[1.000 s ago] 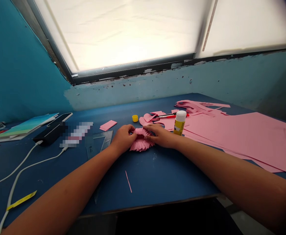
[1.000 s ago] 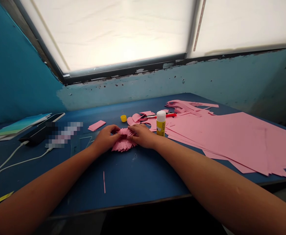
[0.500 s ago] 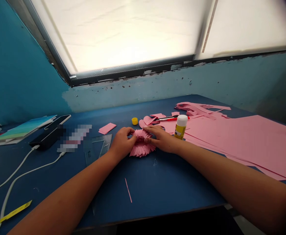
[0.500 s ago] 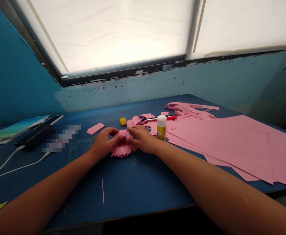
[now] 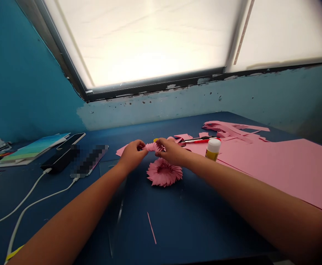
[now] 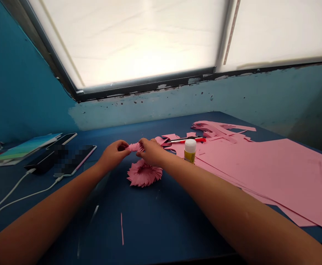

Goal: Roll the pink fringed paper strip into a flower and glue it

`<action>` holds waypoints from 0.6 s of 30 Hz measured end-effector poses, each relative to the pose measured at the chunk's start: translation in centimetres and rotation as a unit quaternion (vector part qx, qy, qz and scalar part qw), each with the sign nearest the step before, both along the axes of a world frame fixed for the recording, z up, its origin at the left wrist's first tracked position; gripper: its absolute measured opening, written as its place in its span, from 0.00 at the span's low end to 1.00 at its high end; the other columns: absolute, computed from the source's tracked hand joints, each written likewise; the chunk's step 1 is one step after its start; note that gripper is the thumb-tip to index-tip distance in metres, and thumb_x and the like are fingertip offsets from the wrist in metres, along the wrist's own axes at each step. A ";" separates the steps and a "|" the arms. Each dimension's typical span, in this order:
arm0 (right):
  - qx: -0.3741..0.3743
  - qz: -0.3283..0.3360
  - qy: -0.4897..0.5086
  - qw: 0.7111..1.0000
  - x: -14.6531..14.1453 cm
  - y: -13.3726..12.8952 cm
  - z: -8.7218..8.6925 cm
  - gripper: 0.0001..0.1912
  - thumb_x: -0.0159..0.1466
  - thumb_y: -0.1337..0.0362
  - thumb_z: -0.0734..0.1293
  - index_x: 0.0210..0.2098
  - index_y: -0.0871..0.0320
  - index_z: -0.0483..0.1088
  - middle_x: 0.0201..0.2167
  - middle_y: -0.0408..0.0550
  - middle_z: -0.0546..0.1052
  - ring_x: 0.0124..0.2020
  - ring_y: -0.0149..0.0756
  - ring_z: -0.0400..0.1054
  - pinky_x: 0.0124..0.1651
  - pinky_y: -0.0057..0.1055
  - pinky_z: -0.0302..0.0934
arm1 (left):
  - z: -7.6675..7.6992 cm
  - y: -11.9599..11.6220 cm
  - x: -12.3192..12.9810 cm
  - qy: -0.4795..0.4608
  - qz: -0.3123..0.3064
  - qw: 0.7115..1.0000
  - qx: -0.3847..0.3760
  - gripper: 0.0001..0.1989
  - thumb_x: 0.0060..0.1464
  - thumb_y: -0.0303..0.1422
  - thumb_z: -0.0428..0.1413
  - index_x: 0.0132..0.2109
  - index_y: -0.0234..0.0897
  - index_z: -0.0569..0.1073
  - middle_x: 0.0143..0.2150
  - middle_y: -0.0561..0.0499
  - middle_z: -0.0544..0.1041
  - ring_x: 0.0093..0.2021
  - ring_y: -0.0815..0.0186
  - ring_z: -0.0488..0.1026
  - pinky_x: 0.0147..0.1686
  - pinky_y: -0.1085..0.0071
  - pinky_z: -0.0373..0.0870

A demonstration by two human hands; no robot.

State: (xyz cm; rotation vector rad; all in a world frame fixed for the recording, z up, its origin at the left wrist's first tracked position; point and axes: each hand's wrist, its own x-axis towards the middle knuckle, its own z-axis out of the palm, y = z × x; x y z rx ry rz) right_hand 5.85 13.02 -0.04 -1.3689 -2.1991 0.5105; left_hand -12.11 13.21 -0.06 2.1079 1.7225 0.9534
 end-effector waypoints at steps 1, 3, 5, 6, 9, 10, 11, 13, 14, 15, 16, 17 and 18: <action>-0.002 -0.002 -0.020 1.000 -0.5 0.5 -0.2 0.24 0.58 0.57 0.62 0.53 0.56 0.61 0.48 0.56 0.69 0.49 0.44 0.63 0.46 0.36 0.59 | -0.4 0.5 -0.4 0.011 0.002 1.000 -0.007 0.10 0.45 0.37 0.52 0.34 0.36 0.70 0.32 0.51 0.74 0.33 0.64 0.70 0.33 0.70 0.65; 0.003 0.005 -0.066 0.998 -1.4 1.2 -0.5 0.21 0.58 0.58 0.62 0.50 0.56 0.63 0.45 0.54 0.70 0.49 0.44 0.62 0.44 0.34 0.58 | -1.3 1.3 -1.0 0.046 0.000 0.999 -0.015 0.10 0.46 0.37 0.51 0.33 0.36 0.70 0.31 0.51 0.73 0.32 0.64 0.70 0.31 0.70 0.64; 0.002 0.010 -0.102 0.995 -2.0 1.7 -0.7 0.18 0.58 0.58 0.61 0.47 0.56 0.64 0.42 0.54 0.71 0.47 0.46 0.63 0.41 0.34 0.59 | -2.0 1.9 -1.5 0.077 0.000 0.997 -0.026 0.10 0.45 0.38 0.51 0.31 0.36 0.70 0.29 0.50 0.73 0.31 0.64 0.70 0.28 0.71 0.62; -0.001 0.010 -0.114 0.993 -2.3 1.8 -0.9 0.16 0.58 0.58 0.60 0.45 0.56 0.66 0.40 0.55 0.72 0.45 0.46 0.63 0.39 0.35 0.59 | -2.2 2.1 -1.7 0.087 0.001 0.996 -0.035 0.10 0.44 0.38 0.52 0.30 0.36 0.70 0.29 0.50 0.73 0.31 0.64 0.69 0.27 0.71 0.61; -0.012 0.006 -0.143 0.990 -2.8 2.1 -1.3 0.13 0.58 0.57 0.59 0.38 0.56 0.68 0.34 0.55 0.72 0.42 0.48 0.64 0.34 0.35 0.59 | -2.5 2.5 -1.9 0.100 0.003 0.993 -0.063 0.08 0.41 0.36 0.54 0.29 0.37 0.69 0.27 0.52 0.73 0.30 0.64 0.69 0.25 0.72 0.59; -0.012 0.005 -0.151 0.988 -3.0 2.3 -1.5 0.13 0.58 0.57 0.59 0.37 0.55 0.68 0.32 0.55 0.71 0.43 0.49 0.64 0.33 0.35 0.59 | -2.5 2.6 -1.9 0.100 0.004 0.992 -0.071 0.07 0.40 0.35 0.54 0.28 0.37 0.68 0.27 0.52 0.72 0.30 0.64 0.69 0.25 0.72 0.59; -0.012 0.005 -0.159 0.987 -3.1 2.3 -1.7 0.12 0.58 0.57 0.59 0.36 0.55 0.68 0.32 0.54 0.71 0.43 0.49 0.63 0.33 0.35 0.58 | -2.5 2.8 -2.0 0.099 0.005 0.992 -0.078 0.07 0.39 0.34 0.54 0.28 0.37 0.68 0.27 0.52 0.72 0.30 0.64 0.69 0.25 0.72 0.59; -0.006 0.002 -0.174 0.985 -3.3 2.5 -1.9 0.11 0.57 0.60 0.59 0.36 0.56 0.69 0.32 0.55 0.72 0.42 0.48 0.63 0.32 0.34 0.58 | -2.4 3.0 -2.1 0.097 0.004 0.992 -0.084 0.07 0.38 0.34 0.55 0.28 0.37 0.67 0.27 0.53 0.72 0.30 0.65 0.69 0.25 0.72 0.60; 0.000 0.001 -0.182 0.983 -3.4 2.5 -1.9 0.11 0.56 0.61 0.59 0.36 0.57 0.69 0.33 0.56 0.72 0.41 0.48 0.64 0.33 0.34 0.58 | -2.4 3.2 -2.1 0.096 0.004 0.992 -0.084 0.08 0.37 0.34 0.55 0.29 0.37 0.67 0.27 0.53 0.72 0.29 0.65 0.69 0.25 0.72 0.60; 0.005 0.001 -0.190 0.982 -3.5 2.5 -1.9 0.11 0.56 0.62 0.59 0.36 0.57 0.69 0.33 0.56 0.72 0.40 0.47 0.64 0.33 0.33 0.57 | -2.3 3.3 -2.1 0.096 0.004 0.992 -0.080 0.09 0.36 0.34 0.55 0.30 0.38 0.67 0.28 0.53 0.72 0.29 0.65 0.69 0.25 0.73 0.60; 0.010 0.000 -0.196 0.981 -3.6 2.5 -1.9 0.11 0.56 0.63 0.59 0.36 0.58 0.69 0.34 0.57 0.73 0.39 0.47 0.64 0.33 0.33 0.57 | -2.2 3.3 -2.1 0.096 0.002 0.993 -0.075 0.10 0.36 0.34 0.55 0.31 0.38 0.67 0.28 0.53 0.72 0.29 0.65 0.69 0.25 0.73 0.60; 0.014 -0.002 -0.200 0.980 -3.7 2.5 -1.9 0.12 0.56 0.63 0.59 0.36 0.58 0.70 0.35 0.57 0.73 0.39 0.46 0.65 0.33 0.34 0.57 | -2.1 3.4 -2.1 0.097 -0.004 0.992 -0.075 0.11 0.35 0.33 0.55 0.31 0.38 0.67 0.28 0.53 0.72 0.29 0.65 0.69 0.25 0.73 0.61; 0.017 -0.005 -0.202 0.979 -3.7 2.6 -1.9 0.12 0.56 0.63 0.59 0.37 0.58 0.70 0.35 0.57 0.73 0.38 0.46 0.65 0.33 0.34 0.57 | -2.0 3.4 -2.0 0.098 -0.014 0.992 -0.082 0.10 0.35 0.33 0.55 0.31 0.38 0.67 0.28 0.53 0.73 0.29 0.65 0.69 0.26 0.72 0.61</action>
